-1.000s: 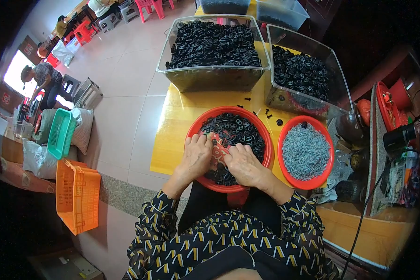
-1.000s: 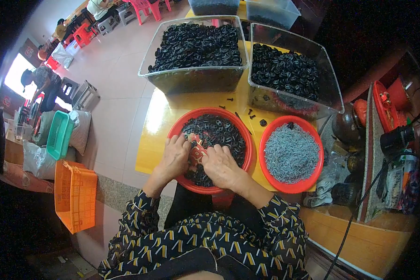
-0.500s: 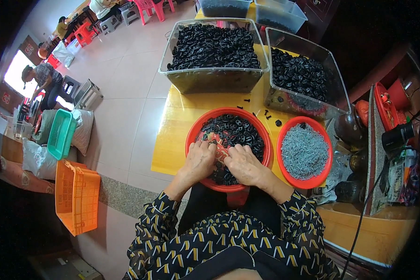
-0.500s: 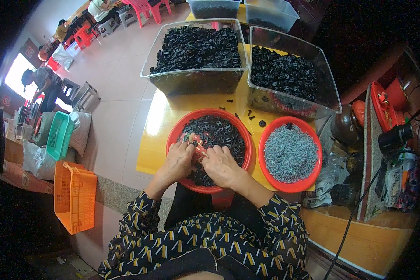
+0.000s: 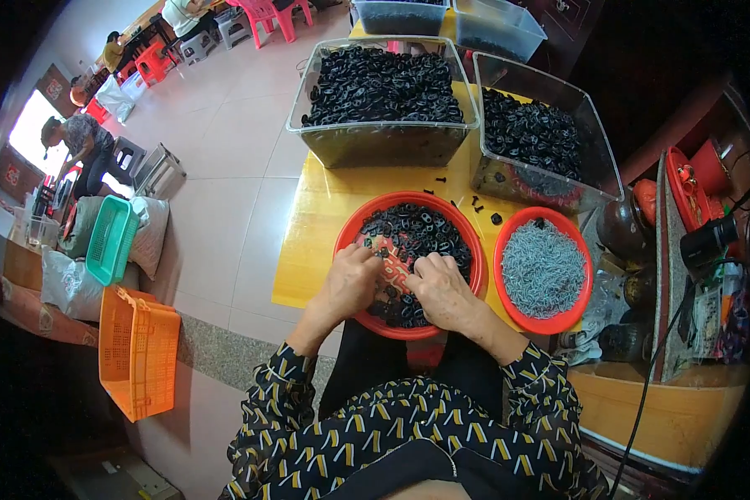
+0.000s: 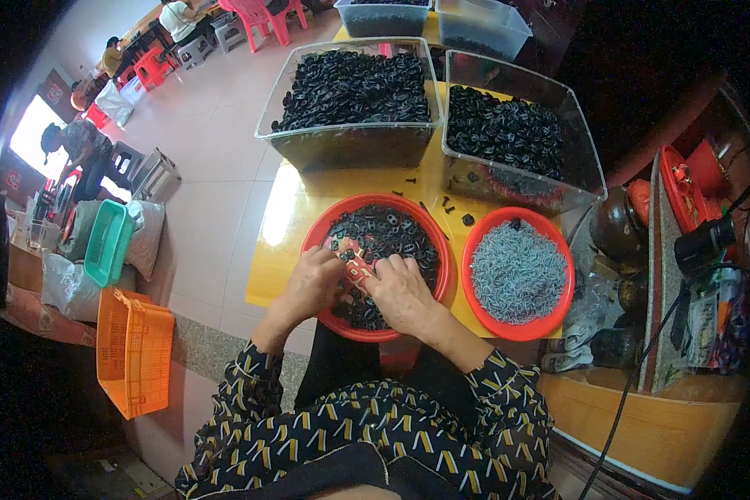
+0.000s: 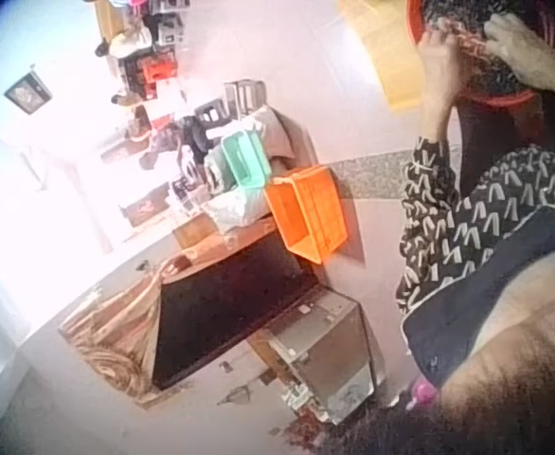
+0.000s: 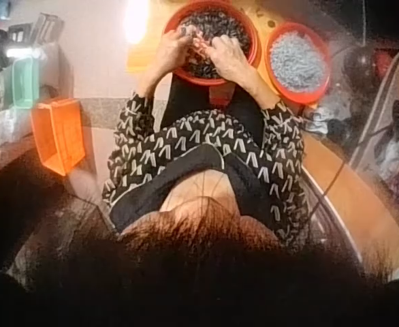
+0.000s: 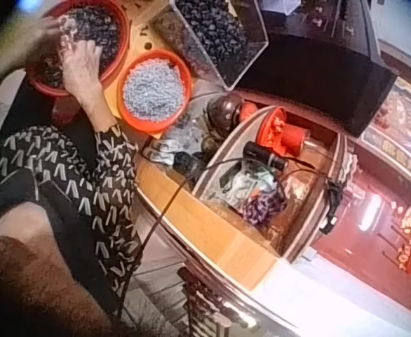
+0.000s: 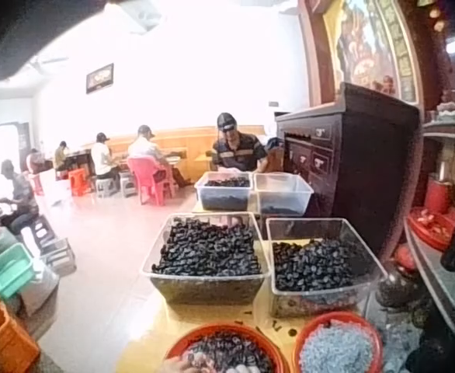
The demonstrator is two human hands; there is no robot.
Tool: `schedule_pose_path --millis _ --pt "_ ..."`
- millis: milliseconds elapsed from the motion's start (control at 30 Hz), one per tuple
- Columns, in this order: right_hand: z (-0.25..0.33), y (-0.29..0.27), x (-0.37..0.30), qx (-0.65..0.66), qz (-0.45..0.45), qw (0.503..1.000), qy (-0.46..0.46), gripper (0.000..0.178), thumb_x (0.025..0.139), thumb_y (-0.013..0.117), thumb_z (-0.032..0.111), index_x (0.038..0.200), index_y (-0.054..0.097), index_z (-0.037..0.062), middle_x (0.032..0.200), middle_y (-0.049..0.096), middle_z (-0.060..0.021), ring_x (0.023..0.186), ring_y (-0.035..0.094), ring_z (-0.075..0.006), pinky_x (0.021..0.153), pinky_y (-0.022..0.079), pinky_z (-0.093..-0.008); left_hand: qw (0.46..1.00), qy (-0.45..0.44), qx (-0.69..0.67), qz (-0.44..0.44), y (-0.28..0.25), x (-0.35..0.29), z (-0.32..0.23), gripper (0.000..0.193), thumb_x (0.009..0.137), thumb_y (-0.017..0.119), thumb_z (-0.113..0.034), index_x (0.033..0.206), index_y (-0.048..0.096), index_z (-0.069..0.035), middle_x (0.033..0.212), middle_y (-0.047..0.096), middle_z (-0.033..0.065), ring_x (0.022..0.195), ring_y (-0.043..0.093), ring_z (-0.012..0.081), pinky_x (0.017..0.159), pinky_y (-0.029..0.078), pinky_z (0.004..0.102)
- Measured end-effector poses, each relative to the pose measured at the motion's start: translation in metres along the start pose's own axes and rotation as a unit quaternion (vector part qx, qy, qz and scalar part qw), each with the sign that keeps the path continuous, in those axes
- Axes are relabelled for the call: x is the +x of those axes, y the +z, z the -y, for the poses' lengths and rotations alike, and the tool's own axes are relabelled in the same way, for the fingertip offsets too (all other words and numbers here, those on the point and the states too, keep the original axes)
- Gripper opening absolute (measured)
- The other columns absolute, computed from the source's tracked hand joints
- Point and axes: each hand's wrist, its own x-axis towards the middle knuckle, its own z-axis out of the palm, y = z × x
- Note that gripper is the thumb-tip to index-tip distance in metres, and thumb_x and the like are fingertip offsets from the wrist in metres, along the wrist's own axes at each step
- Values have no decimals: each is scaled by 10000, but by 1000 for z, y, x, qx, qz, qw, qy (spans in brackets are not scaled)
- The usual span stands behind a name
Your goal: The person assembles small plastic clips by hand, taking components from a tray and containers on the table and snapping them together.
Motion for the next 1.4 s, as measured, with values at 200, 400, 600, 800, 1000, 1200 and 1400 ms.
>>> schedule_pose_path --millis 200,400,600,800,1000,1200,1400 --pt "-8 -19 2 -8 4 1000 24 64 679 522 55 727 563 56 781 484 -97 805 460 -256 692 362 -358 997 11 35 63 13 5 5 357 455 734 -131 741 556 -14 932 528 158 831 518 305 722 421 383" --pt "-23 -20 -6 1 -70 995 71 41 672 522 50 694 557 50 754 486 -98 773 471 -266 662 378 -371 994 11 75 77 13 10 0 369 496 718 -107 802 545 7 967 511 210 853 524 328 756 420 400" --pt "-8 -6 0 -4 -25 998 66 74 664 574 52 735 554 56 748 473 -86 766 466 -255 660 377 -359 998 -11 24 59 20 6 6 380 494 718 -113 813 551 7 974 514 226 859 526 349 749 427 402" --pt "-3 16 10 -54 -10 995 80 79 665 522 81 723 570 56 721 520 -118 746 501 -275 649 397 -373 997 -6 61 52 23 7 9 303 498 700 -130 747 585 -2 883 538 189 828 531 338 775 419 402" --pt "3 20 17 -79 -12 991 103 83 677 533 119 703 572 50 716 532 -129 747 508 -275 651 404 -383 987 59 141 42 19 8 3 257 575 618 -141 765 576 27 838 533 177 829 509 302 732 400 405" --pt "11 23 21 -115 0 983 141 113 673 515 109 741 560 29 742 531 -139 743 505 -269 638 401 -363 963 126 234 50 18 7 -4 206 708 462 -130 785 561 34 807 526 183 882 498 327 679 386 384" --pt "16 28 23 -163 9 976 146 125 686 532 137 741 555 27 751 532 -129 747 505 -255 640 404 -347 987 76 144 10 19 -1 -2 137 675 495 -82 777 493 8 792 513 177 803 516 317 691 399 392"
